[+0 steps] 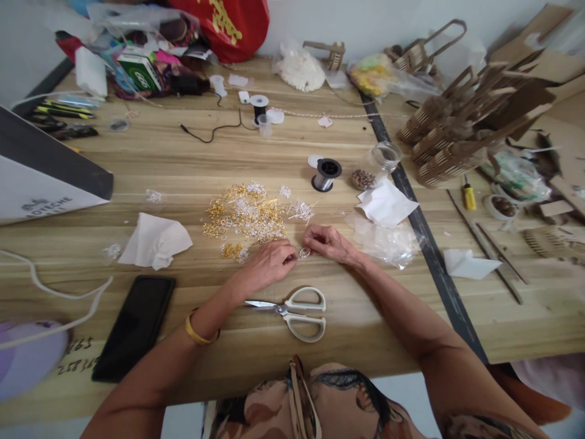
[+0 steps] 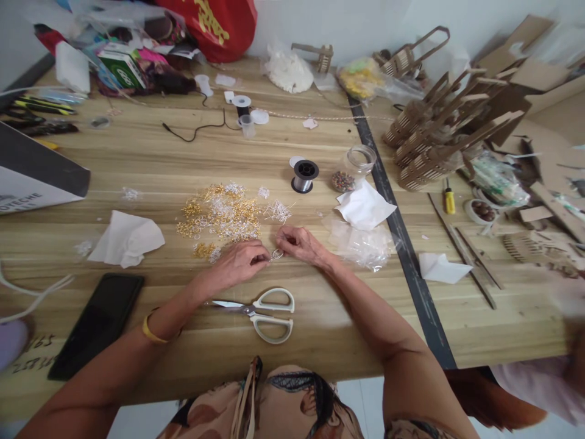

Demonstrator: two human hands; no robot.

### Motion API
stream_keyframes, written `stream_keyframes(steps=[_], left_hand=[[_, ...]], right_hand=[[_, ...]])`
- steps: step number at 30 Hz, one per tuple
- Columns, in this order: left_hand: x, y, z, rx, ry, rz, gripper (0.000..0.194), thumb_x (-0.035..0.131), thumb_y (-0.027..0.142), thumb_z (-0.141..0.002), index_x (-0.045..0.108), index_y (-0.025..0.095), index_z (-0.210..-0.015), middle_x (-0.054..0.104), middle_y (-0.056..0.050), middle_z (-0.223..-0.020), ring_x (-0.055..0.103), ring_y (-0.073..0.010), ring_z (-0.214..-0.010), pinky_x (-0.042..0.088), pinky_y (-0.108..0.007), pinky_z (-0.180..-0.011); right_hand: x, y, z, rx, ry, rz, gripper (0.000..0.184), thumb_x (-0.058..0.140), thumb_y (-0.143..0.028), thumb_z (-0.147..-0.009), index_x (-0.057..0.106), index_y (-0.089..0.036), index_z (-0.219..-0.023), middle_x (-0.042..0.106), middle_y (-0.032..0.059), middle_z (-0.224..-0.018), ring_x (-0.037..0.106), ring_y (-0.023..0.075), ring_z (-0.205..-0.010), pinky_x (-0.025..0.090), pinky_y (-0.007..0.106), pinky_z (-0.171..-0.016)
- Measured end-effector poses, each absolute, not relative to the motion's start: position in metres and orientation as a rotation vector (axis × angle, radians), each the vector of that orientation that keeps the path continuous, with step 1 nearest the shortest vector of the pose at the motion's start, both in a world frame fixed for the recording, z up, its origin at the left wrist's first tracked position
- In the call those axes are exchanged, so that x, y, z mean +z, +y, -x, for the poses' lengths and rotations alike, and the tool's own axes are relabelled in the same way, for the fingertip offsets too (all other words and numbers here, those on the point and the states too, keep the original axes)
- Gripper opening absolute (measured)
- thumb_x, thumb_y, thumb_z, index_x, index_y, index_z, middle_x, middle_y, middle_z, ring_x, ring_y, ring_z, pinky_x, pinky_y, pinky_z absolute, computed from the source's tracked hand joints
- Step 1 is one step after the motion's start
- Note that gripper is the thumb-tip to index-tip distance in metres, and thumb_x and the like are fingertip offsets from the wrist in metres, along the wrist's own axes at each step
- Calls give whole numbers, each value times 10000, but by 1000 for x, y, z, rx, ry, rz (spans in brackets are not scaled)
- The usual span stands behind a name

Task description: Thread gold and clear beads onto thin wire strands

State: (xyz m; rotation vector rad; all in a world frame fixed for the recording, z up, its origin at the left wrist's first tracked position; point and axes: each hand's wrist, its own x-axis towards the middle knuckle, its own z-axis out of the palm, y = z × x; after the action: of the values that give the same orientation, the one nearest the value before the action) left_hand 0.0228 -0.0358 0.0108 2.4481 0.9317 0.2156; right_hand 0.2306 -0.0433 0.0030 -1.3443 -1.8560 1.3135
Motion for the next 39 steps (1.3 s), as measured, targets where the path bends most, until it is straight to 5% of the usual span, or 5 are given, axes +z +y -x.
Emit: stream_keyframes(steps=[21,39], left_hand=[[0,-42,-28,366,954,-2431,70,584,175,-830,639,168,-787,646,-29,-772,578,-167,-751,432,-299,-746],[7,-41,-26,323,917,-2458,116,583,165,-828,670,169,-751,646,-27,-737,577,-155,-713,422,-277,-704]], right_hand=[[8,-42,-234,1574,-1699,1234,305,564,-452,-854,561,-158,-774,656,7,-691,599,101,-618,481,225,-602],[1,-36,-245,1640,-1408,1131,314,606,-453,-829,550,-157,-741,648,-5,-652,529,67,-519,413,185,-498]])
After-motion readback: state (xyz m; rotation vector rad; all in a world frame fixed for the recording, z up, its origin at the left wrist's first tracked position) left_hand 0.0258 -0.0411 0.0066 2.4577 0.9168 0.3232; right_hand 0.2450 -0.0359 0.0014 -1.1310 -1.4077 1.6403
